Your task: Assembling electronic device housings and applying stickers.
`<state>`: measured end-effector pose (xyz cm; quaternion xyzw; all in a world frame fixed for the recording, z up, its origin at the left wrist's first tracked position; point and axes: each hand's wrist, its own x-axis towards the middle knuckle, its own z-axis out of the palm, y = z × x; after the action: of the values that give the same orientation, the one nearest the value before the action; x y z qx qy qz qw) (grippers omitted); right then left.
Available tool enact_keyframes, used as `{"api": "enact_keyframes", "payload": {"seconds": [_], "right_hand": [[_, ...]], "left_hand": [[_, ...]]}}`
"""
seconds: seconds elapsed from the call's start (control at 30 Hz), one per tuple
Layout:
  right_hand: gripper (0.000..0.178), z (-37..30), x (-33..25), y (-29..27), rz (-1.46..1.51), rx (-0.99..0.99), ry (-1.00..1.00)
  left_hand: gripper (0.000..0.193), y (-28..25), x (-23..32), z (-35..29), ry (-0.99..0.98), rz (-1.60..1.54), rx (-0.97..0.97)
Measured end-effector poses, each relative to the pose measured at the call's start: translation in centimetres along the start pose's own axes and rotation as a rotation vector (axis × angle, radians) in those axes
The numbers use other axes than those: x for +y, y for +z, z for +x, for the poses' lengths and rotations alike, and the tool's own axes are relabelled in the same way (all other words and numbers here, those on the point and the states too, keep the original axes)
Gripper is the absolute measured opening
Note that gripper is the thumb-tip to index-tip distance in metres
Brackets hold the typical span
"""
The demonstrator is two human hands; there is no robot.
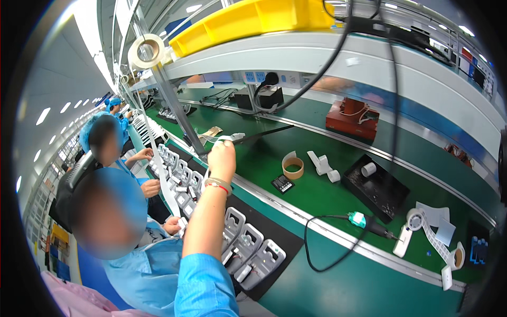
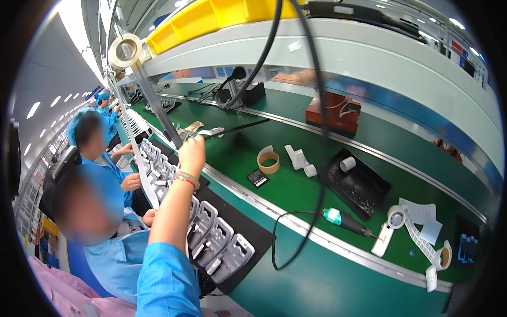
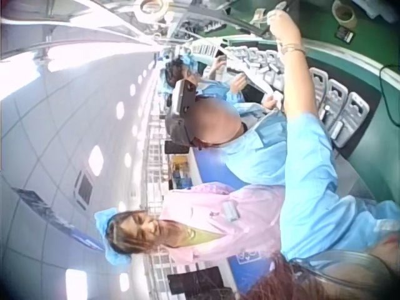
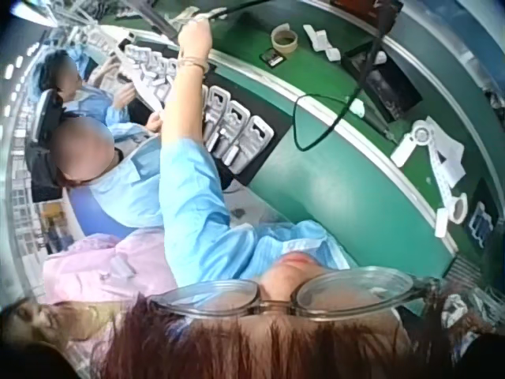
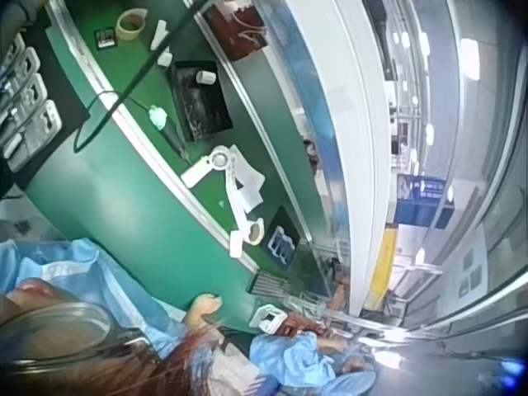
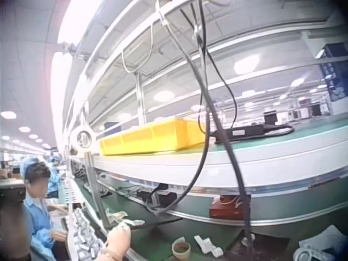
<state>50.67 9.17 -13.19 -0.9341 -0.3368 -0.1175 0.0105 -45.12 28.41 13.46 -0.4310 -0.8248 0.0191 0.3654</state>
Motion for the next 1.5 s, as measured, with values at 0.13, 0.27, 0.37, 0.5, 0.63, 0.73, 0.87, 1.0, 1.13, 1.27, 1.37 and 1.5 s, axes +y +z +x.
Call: {"api": "enact_keyframes", "payload": {"seconds": [0.13,0.27,0.37,0.5,0.63,0.73,0.87,1.0,1.13,1.27,1.37,1.5], "right_hand": [[0.048,-2.1,1.4,-2.6,0.008,0.300,-0.145],[0.038,-4.3,-1.4,-6.1,-0.012,0.406,-0.221],[0.049,-4.1,-1.2,-4.9,0.030,0.195,-0.112],[0.043,-5.0,-2.5,-8.8,-0.037,-0.042,-0.039],[0.047,-5.0,-2.4,-7.9,-0.059,-0.057,-0.075],[0.047,-5.6,-2.9,-9.1,0.004,-0.061,-0.111],[0.049,-5.5,-2.0,-7.3,0.156,0.023,-0.315],[0.050,-8.6,-4.5,-11.3,0.624,0.041,-0.675],[0.043,-12.6,-8.5,-18.1,1.157,-0.442,-0.813],[0.052,-17.2,-11.4,-20.1,1.530,-1.474,-0.820],[0.059,-17.8,-12.5,-23.3,1.691,-1.800,-0.622],[0.065,-16.8,-13.0,-22.6,1.651,-1.390,-0.664]], "left_hand": [[0.007,-8.3,-2.0,-0.1,0.072,0.151,0.192],[0.010,-17.8,-1.6,-2.4,0.041,0.209,0.187],[0.012,-26.2,-2.0,-4.8,0.046,0.129,0.180],[0.017,-36.8,-4.1,-7.8,0.028,0.029,-0.013],[0.034,-42.6,-5.6,-9.1,-0.028,-0.091,-0.121],[0.033,-45.7,-9.2,-10.8,0.087,-0.229,-0.119],[0.030,-50.3,-11.3,-14.0,0.026,-0.537,-0.384],[0.026,-53.2,-13.1,-17.5,-0.079,-0.843,-0.563],[0.028,-49.6,-11.6,-19.0,-0.043,-1.254,-0.693],[0.027,-46.8,-6.7,-20.2,0.044,-1.422,-0.794],[0.026,-44.7,-2.4,-20.8,0.221,-1.400,-0.858],[0.029,-41.6,1.4,-21.5,0.410,-1.648,-1.020]]}}
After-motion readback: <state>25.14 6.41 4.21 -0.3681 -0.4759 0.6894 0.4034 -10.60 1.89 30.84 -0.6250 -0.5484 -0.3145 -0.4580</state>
